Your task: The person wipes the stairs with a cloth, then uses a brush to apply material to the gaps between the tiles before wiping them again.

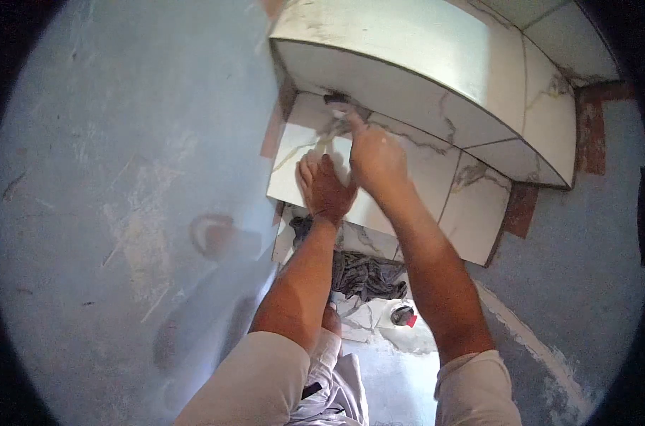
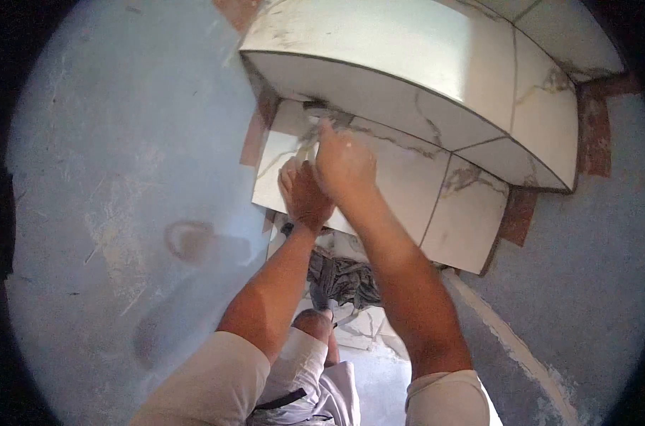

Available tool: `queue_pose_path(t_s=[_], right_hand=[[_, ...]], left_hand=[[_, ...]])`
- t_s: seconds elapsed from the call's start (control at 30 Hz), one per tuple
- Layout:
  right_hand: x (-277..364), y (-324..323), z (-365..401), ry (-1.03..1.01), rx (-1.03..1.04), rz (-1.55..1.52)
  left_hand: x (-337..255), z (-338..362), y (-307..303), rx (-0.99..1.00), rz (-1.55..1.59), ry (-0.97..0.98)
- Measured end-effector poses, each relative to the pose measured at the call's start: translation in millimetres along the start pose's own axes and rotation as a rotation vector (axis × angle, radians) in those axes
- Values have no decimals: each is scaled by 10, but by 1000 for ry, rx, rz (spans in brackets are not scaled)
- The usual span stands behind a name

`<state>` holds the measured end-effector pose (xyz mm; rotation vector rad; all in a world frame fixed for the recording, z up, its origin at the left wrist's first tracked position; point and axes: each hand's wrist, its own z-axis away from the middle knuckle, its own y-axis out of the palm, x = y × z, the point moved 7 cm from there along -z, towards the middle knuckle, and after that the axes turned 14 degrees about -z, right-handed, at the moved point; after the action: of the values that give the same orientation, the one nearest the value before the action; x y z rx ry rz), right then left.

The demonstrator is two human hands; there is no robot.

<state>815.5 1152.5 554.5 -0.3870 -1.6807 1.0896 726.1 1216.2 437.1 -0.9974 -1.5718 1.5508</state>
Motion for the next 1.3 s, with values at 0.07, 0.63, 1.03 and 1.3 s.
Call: queue_pose_path(t_s=[0.07, 0.63, 1.03, 1.3], right_hand=[[85, 280, -260, -55, -9, -18], [1026, 1096, 1345, -157, 436, -39], [680, 710, 719, -316, 491, 245], [250, 891, 287, -280, 243, 95]], left_hand=[[43, 35, 54, -188, 30, 13], [282, 2691, 1000, 511, 686, 355], [-4, 2523, 748, 445, 144, 391], [-372, 2556, 1171, 428, -27, 420]])
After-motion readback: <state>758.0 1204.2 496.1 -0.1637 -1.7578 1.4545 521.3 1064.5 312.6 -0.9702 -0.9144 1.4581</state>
